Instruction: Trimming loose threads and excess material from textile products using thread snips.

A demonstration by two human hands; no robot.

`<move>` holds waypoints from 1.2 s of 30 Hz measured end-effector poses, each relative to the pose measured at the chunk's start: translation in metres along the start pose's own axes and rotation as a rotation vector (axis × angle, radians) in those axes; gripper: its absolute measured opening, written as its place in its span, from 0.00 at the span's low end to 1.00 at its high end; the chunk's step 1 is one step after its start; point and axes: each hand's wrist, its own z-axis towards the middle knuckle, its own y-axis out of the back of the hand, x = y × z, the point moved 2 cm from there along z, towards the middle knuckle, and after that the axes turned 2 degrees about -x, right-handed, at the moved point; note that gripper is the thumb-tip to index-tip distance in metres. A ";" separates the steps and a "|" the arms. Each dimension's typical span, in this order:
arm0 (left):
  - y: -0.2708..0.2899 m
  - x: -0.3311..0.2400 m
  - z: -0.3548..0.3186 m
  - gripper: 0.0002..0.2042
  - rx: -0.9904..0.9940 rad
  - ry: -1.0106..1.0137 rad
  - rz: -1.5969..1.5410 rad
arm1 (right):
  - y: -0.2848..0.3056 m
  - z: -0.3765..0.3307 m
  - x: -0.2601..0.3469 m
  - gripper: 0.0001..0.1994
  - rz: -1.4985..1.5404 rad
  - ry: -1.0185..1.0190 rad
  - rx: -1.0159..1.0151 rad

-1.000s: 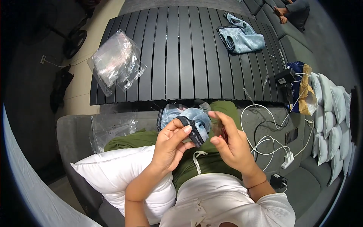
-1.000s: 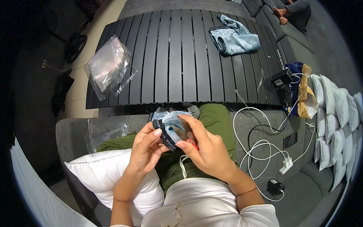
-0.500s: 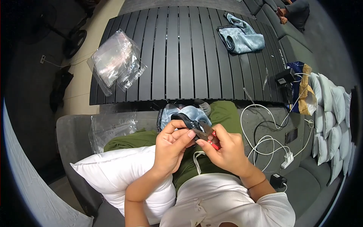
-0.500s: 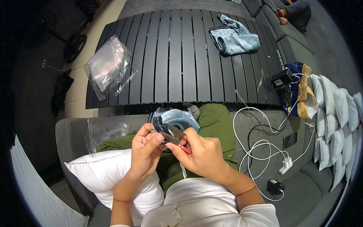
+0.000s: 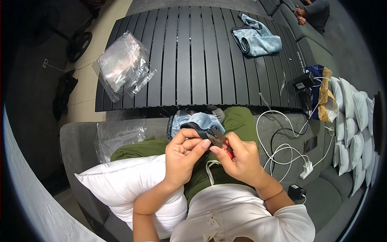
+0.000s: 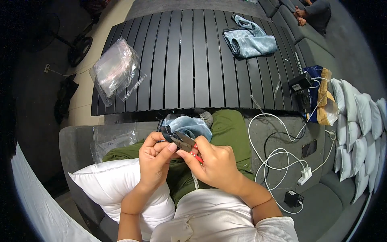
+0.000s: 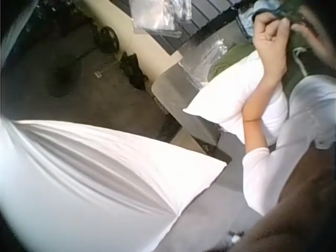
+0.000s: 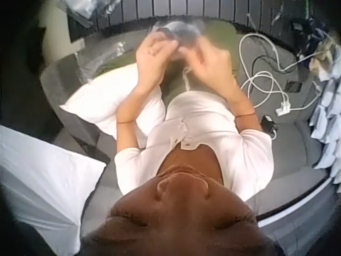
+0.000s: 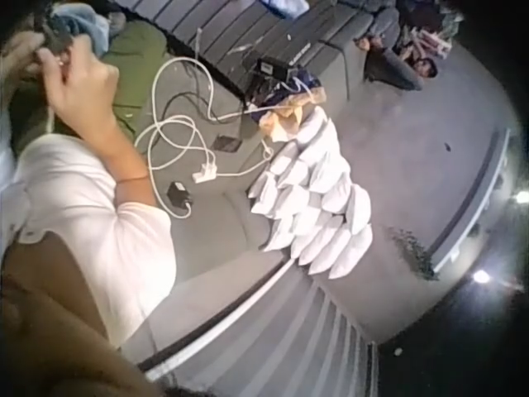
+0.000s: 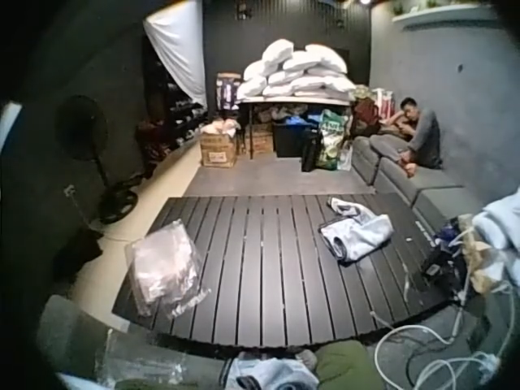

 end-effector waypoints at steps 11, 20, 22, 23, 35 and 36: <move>-0.001 0.000 0.002 0.09 -0.028 0.021 0.000 | -0.003 0.000 -0.002 0.13 0.014 -0.016 0.003; -0.002 -0.001 0.001 0.08 -0.047 0.009 0.042 | -0.001 -0.002 -0.006 0.12 -0.012 0.016 0.035; 0.001 -0.001 0.001 0.09 -0.047 0.018 0.022 | -0.002 -0.004 -0.008 0.12 0.014 0.000 0.044; 0.002 -0.002 0.003 0.09 -0.076 -0.005 0.003 | -0.001 -0.005 -0.012 0.12 0.063 0.000 -0.016; 0.023 -0.012 0.026 0.13 -0.255 -0.122 0.047 | 0.045 -0.207 -0.190 0.13 -0.365 -0.683 -0.325; 0.025 -0.013 0.030 0.14 -0.221 -0.124 0.071 | 0.051 -0.224 -0.197 0.14 -0.383 -0.697 -0.442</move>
